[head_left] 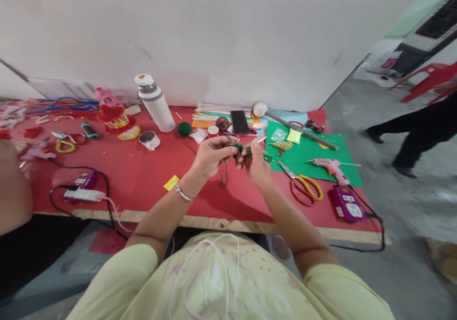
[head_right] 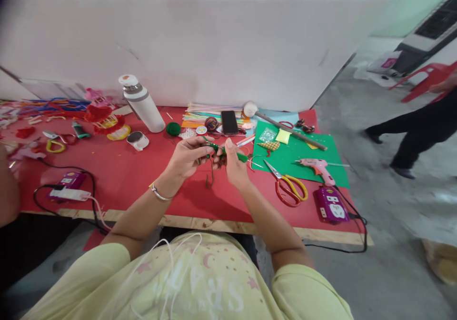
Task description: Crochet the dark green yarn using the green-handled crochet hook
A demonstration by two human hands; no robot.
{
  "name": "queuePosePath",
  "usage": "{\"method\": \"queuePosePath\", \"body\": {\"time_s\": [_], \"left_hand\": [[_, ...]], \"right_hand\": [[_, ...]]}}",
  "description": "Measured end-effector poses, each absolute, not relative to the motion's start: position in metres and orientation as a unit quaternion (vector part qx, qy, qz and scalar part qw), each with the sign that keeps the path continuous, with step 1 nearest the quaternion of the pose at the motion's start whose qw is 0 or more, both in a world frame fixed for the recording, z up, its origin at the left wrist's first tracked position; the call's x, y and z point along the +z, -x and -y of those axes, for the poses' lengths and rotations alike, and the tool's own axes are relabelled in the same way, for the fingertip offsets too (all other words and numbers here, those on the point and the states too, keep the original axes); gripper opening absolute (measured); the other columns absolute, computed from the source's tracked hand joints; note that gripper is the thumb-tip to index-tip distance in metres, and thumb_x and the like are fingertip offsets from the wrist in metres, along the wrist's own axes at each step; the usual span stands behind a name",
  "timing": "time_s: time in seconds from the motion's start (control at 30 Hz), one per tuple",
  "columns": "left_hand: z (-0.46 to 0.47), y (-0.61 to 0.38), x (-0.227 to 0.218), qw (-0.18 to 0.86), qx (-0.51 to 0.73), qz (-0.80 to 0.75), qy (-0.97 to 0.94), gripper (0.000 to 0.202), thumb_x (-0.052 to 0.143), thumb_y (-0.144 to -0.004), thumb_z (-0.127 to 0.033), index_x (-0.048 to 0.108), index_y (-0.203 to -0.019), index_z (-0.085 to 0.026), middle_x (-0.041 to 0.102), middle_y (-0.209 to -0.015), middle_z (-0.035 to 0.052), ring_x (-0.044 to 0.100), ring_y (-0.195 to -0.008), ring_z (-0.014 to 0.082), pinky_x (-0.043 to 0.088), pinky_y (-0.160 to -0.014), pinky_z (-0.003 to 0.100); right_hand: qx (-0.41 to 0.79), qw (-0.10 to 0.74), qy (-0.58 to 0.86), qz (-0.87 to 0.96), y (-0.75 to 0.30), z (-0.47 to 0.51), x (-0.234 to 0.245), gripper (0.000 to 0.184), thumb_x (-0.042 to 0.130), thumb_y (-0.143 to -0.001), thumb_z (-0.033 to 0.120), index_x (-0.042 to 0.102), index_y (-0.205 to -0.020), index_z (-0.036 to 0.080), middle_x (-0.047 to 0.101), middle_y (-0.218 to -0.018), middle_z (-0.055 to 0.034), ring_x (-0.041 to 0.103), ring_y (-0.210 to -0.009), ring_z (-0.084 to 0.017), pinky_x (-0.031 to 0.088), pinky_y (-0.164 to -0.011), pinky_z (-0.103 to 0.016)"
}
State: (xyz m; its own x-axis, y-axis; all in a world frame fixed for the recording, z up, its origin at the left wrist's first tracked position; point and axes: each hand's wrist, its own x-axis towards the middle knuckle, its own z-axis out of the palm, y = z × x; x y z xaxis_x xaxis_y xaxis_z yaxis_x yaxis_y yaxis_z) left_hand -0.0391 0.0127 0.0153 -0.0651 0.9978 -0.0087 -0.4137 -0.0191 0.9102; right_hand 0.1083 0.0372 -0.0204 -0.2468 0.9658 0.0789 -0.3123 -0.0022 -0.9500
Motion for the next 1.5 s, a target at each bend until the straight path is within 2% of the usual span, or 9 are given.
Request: {"method": "queuePosePath", "body": {"time_s": [0.13, 0.47, 0.6, 0.97, 1.1, 1.2, 1.3, 1.4, 1.5], "left_hand": [[-0.014, 0.037, 0.015, 0.562, 0.613, -0.412, -0.372, 0.031, 0.091, -0.058, -0.022, 0.08, -0.087, -0.015, 0.074, -0.071, 0.0011, 0.059, -0.052, 0.007, 0.041, -0.045, 0.019], [-0.014, 0.037, 0.016, 0.585, 0.607, -0.394, -0.367, 0.034, 0.09, -0.06, -0.021, 0.08, -0.092, -0.015, 0.074, -0.072, 0.0004, 0.06, -0.052, 0.0073, 0.044, -0.048, 0.021], [-0.014, 0.038, 0.015, 0.586, 0.606, -0.391, -0.369, 0.033, 0.091, -0.063, -0.025, 0.08, -0.092, -0.016, 0.071, -0.07, -0.0001, 0.059, -0.052, 0.0073, 0.044, -0.048, 0.021], [-0.014, 0.033, 0.014, 0.539, 0.614, -0.425, -0.389, 0.031, 0.09, -0.059, -0.023, 0.081, -0.088, -0.015, 0.064, -0.063, -0.0036, 0.051, -0.05, 0.005, 0.04, -0.045, 0.019], [-0.016, 0.032, 0.009, 0.52, 0.618, -0.436, -0.396, 0.034, 0.088, -0.062, -0.022, 0.083, -0.095, -0.016, 0.065, -0.064, -0.0037, 0.052, -0.052, 0.0054, 0.041, -0.046, 0.019], [-0.016, 0.03, 0.006, 0.493, 0.626, -0.45, -0.403, 0.038, 0.086, -0.064, -0.022, 0.083, -0.101, -0.016, 0.068, -0.068, -0.0028, 0.053, -0.054, 0.0065, 0.043, -0.045, 0.019], [-0.017, 0.024, 0.002, 0.447, 0.639, -0.463, -0.421, 0.037, 0.083, -0.068, -0.022, 0.082, -0.104, -0.016, 0.072, -0.076, -0.0009, 0.058, -0.059, 0.0081, 0.047, -0.046, 0.018], [-0.018, 0.015, -0.001, 0.388, 0.667, -0.471, -0.428, 0.032, 0.081, -0.071, -0.022, 0.082, -0.102, -0.016, 0.075, -0.082, 0.0003, 0.063, -0.065, 0.0094, 0.051, -0.05, 0.018], [-0.019, 0.009, 0.002, 0.404, 0.688, -0.459, -0.391, 0.025, 0.081, -0.071, -0.024, 0.082, -0.095, -0.016, 0.073, -0.077, -0.0008, 0.061, -0.06, 0.0078, 0.05, -0.049, 0.018]], "right_hand": [[0.598, 0.537, 0.337, 0.489, -0.104, -0.038, -0.022, 0.06, 0.051, -0.09, 0.083, 0.055, -0.079, 0.024, 0.066, -0.072, 0.0006, 0.061, -0.054, -0.013, 0.045, -0.046, -0.026], [0.613, 0.524, 0.342, 0.482, -0.107, -0.039, -0.017, 0.062, 0.054, -0.088, 0.084, 0.056, -0.073, 0.023, 0.06, -0.059, 0.0017, 0.059, -0.05, -0.013, 0.043, -0.046, -0.026], [0.609, 0.516, 0.338, 0.498, -0.107, -0.039, -0.02, 0.063, 0.053, -0.089, 0.084, 0.057, -0.073, 0.023, 0.062, -0.061, 0.0012, 0.059, -0.051, -0.013, 0.043, -0.046, -0.026], [0.558, 0.552, 0.353, 0.509, -0.106, -0.042, -0.019, 0.056, 0.051, -0.091, 0.08, 0.063, -0.093, 0.026, 0.058, -0.073, 0.0032, 0.052, -0.056, -0.011, 0.036, -0.045, -0.022], [0.553, 0.547, 0.355, 0.519, -0.108, -0.04, -0.016, 0.053, 0.053, -0.093, 0.077, 0.063, -0.091, 0.025, 0.057, -0.071, 0.003, 0.047, -0.054, -0.011, 0.034, -0.044, -0.022], [0.537, 0.553, 0.355, 0.529, -0.109, -0.04, -0.017, 0.05, 0.05, -0.097, 0.073, 0.064, -0.094, 0.025, 0.057, -0.071, 0.0029, 0.047, -0.053, -0.01, 0.037, -0.046, -0.023], [0.489, 0.574, 0.356, 0.552, -0.107, -0.04, -0.021, 0.048, 0.047, -0.101, 0.068, 0.064, -0.093, 0.024, 0.061, -0.082, -0.0006, 0.055, -0.063, -0.012, 0.046, -0.054, -0.025], [0.361, 0.619, 0.352, 0.602, -0.101, -0.039, -0.027, 0.048, 0.046, -0.104, 0.061, 0.063, -0.083, 0.022, 0.063, -0.102, -0.0062, 0.063, -0.089, -0.017, 0.056, -0.075, -0.031], [0.211, 0.668, 0.326, 0.635, -0.096, -0.041, -0.034, 0.04, 0.048, -0.105, 0.053, 0.062, -0.083, 0.022, 0.061, -0.109, -0.0076, 0.061, -0.108, -0.022, 0.056, -0.095, -0.041]]}}
